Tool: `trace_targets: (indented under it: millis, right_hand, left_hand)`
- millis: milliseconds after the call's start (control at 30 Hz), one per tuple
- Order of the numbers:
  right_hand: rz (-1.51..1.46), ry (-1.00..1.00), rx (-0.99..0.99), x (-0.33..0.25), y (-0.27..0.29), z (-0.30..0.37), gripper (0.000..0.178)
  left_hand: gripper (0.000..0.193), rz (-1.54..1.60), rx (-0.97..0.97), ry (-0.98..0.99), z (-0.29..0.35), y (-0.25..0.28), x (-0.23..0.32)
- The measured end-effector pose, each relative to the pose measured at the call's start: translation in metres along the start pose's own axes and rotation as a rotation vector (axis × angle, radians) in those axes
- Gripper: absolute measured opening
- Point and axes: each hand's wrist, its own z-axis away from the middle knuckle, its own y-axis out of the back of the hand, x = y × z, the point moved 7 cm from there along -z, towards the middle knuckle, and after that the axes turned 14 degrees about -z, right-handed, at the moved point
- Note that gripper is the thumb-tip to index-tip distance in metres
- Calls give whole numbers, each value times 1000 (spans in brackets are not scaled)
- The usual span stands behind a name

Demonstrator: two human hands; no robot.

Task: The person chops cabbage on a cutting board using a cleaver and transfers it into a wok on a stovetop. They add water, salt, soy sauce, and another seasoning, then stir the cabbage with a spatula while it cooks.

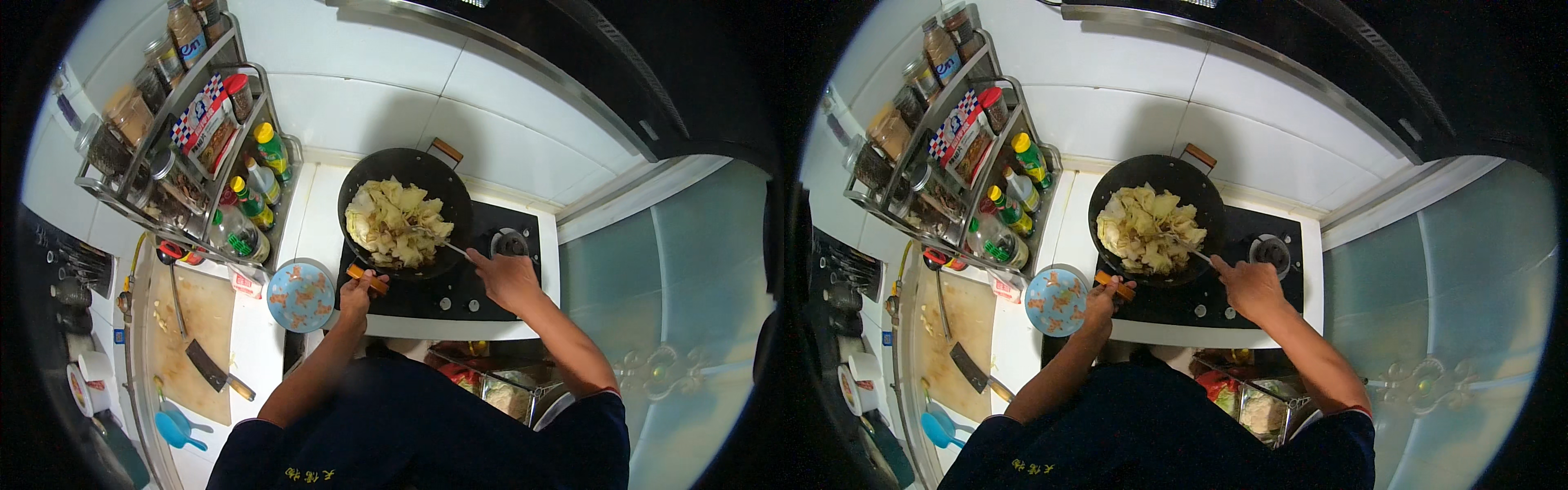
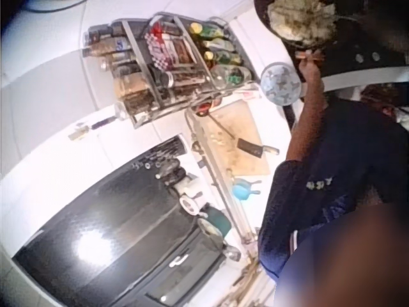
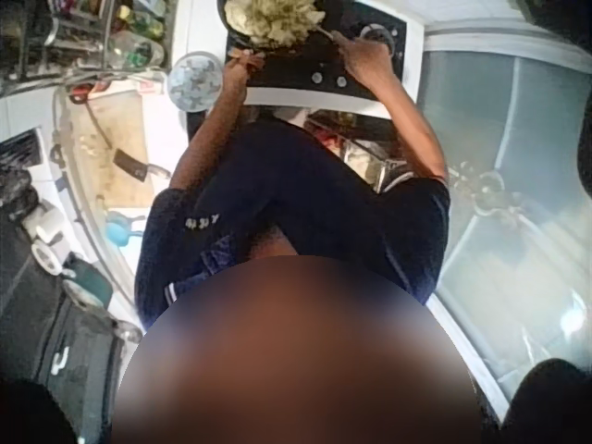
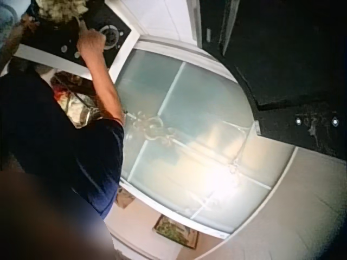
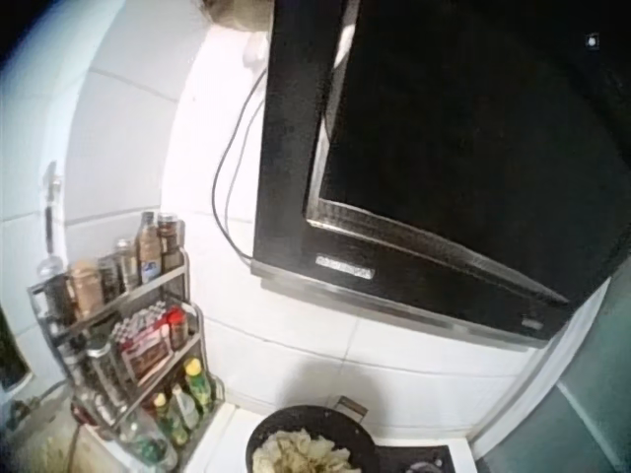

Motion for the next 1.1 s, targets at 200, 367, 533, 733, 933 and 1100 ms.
trace_targets:
  millis: [200, 367, 533, 733, 933, 1100]
  right_hand:
    - [-166, -148, -68, -28, 47, 30, 43]
    - [-96, -190, -221, -36, -41, 6, 49]
    - [-75, -351, -155, -11, -75, -47, 47]
    - [-190, -111, 239, -30, 0, -67, 47]
    - [92, 86, 102, -35, -70, -104, 60]
    - [16, -29, 64, -12, -17, -70, 55]
  left_hand:
    - [30, -11, -89, -13, -10, 3, -13]
    - [29, -10, -96, -18, -8, 1, -11]
    - [31, 9, -113, -47, -16, 4, -14]
    - [30, 1, -120, -57, -16, 4, -17]
    - [31, 63, -106, 42, -10, 2, -15]
    - [28, 123, -102, 3, -7, 0, -11]
